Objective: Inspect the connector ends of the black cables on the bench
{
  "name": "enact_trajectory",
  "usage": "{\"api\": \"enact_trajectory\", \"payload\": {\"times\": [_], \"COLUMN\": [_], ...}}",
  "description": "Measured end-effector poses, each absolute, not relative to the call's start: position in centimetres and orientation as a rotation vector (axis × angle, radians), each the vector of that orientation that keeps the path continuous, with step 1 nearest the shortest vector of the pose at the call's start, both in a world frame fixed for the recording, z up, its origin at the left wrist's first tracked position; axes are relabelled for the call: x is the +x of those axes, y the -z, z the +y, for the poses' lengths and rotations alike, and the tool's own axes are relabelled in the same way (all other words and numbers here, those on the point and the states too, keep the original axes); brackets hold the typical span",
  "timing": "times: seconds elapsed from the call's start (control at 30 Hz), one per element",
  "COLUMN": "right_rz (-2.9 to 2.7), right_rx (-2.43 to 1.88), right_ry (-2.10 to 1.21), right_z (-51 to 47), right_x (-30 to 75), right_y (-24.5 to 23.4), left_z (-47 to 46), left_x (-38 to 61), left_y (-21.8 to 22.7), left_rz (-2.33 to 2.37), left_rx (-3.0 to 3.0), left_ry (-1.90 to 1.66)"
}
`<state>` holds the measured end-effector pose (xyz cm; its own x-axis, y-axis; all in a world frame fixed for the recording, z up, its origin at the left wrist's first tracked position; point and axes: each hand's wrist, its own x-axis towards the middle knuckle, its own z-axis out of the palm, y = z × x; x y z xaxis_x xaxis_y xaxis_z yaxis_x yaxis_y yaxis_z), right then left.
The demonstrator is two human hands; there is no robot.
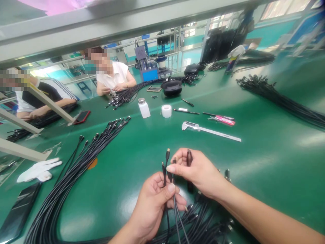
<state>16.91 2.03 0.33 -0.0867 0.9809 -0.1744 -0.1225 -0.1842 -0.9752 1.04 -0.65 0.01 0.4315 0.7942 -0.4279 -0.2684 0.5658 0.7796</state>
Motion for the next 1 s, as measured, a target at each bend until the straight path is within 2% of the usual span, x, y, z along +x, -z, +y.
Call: {"api": "enact_trajectory", "payload": {"times": [1.0], "right_rz": [-1.277], "right_rx": [-1.168], "right_ry": [-1.676], "right_z": [1.83], "right_x": [17.45], "right_y": [-0.85], "left_z": [-0.13], "left_x": [0.79], "left_y": [0.61], "left_rz": [0.947], "left_rx": [0.779], "left_ry": [-0.832]}}
